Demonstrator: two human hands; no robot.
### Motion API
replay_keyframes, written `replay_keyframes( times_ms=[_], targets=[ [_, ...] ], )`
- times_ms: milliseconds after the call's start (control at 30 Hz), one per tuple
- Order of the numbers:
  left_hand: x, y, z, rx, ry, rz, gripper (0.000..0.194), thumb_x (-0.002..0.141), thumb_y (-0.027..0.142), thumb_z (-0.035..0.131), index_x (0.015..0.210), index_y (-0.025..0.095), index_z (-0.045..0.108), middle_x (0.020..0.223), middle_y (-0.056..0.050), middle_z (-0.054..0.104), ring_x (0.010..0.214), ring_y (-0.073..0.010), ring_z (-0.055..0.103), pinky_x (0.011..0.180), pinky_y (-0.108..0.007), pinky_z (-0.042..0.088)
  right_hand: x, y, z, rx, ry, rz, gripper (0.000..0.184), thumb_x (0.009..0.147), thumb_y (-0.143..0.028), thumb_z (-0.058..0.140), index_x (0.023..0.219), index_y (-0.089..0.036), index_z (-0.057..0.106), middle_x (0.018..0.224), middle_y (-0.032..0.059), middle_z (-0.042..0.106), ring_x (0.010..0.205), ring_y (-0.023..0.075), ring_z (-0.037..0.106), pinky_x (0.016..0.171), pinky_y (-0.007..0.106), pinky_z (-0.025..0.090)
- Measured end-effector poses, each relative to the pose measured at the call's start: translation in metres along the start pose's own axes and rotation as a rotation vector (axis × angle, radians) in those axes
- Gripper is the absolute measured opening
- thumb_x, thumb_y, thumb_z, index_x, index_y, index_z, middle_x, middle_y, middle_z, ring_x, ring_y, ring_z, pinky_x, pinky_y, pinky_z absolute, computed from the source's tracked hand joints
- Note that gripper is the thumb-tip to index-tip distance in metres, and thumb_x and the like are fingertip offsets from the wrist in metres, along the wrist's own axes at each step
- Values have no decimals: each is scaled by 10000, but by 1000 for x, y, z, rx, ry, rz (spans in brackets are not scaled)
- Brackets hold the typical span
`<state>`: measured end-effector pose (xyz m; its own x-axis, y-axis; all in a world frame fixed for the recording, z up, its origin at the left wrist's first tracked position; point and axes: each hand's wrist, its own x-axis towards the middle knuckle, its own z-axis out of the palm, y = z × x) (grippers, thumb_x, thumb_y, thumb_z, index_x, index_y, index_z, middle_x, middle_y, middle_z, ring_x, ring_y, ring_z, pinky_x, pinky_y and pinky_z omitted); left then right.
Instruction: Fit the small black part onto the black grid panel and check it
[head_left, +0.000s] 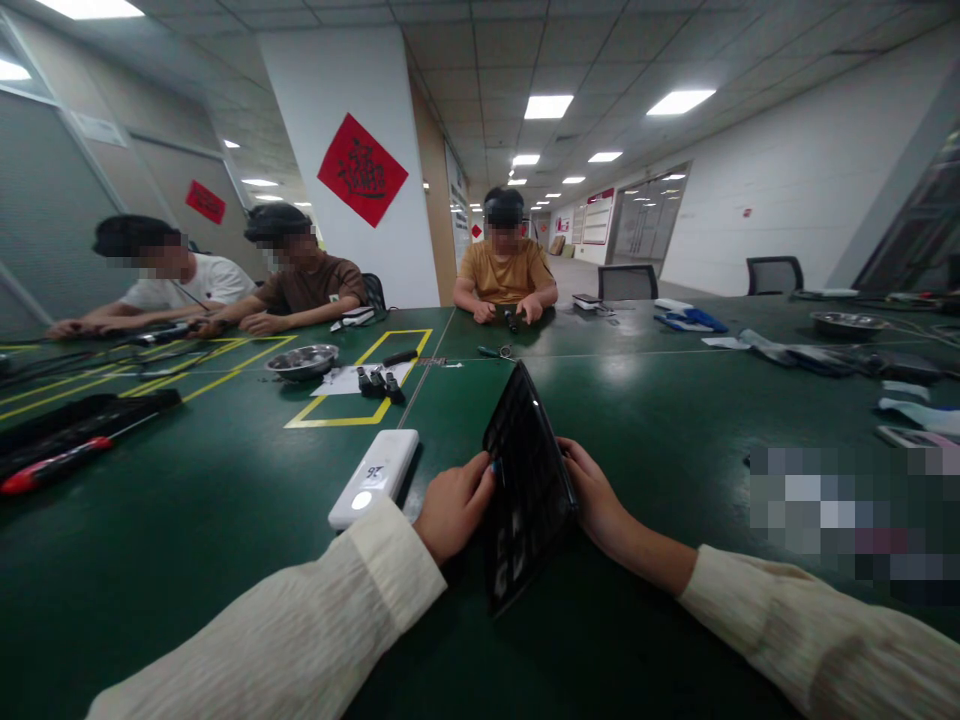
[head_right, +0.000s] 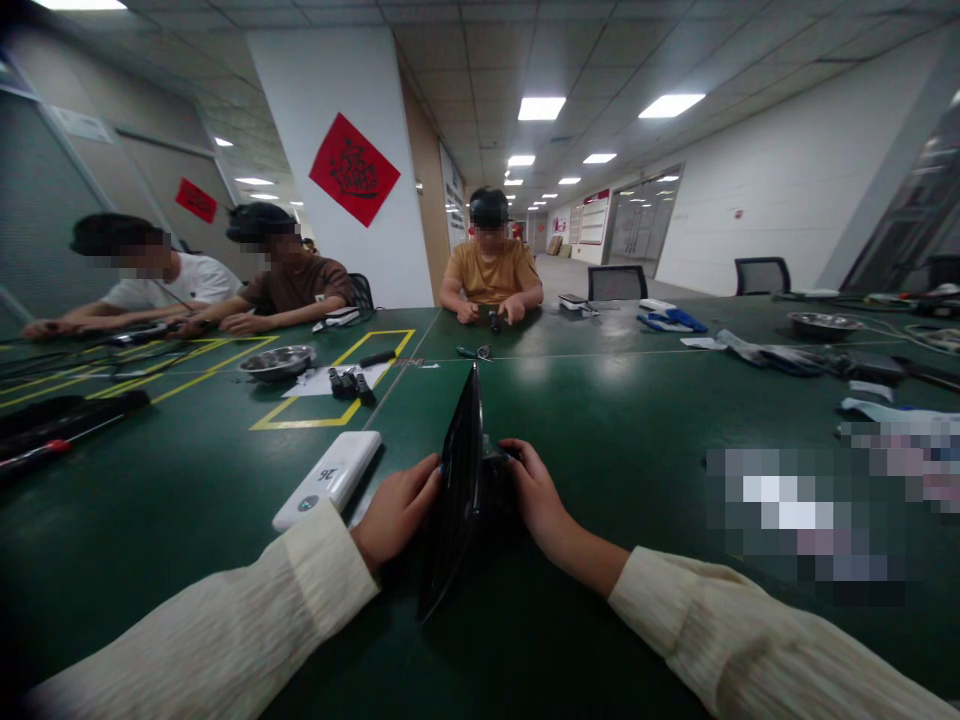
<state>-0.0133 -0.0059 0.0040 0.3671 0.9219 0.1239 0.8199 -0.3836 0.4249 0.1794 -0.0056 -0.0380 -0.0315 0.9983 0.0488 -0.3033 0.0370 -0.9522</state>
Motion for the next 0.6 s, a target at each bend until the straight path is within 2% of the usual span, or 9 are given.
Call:
replay_keyframes(
  times_ms=[200,367,500,600],
  targets=[
    [2,-1,-1,6,-24,26,462,956,399,191,843,190,588,759,-47,662,706,-177,621,635,-250,399,1,0,0,9,-1,-7,361,705,-482,646,970,-247,577,787,-12,601,725,186,566,670,324,435],
    [3,-3,-1,60,-31,6,455,953,405,221,858,197,613,784,-54,677,728,-184,627,628,-252,387,2,2,-1,-2,-7,3,365,720,-494,631,983,-250,564,774,-11,605,683,179,562,634,315,434],
    [2,-3,-1,72,-38,28,488,958,374,161,800,191,585,718,-51,649,677,-176,611,612,-253,373,1,1,0,6,-10,6,349,718,-489,628,965,-252,558,766,-15,599,673,175,558,619,312,431],
    [1,-3,0,114,-21,50,436,948,351,192,776,193,560,717,-51,638,702,-183,609,624,-258,367,1,1,0,2,-6,6,353,715,-479,628,976,-252,558,775,-12,605,683,180,565,620,314,434]
  ],
)
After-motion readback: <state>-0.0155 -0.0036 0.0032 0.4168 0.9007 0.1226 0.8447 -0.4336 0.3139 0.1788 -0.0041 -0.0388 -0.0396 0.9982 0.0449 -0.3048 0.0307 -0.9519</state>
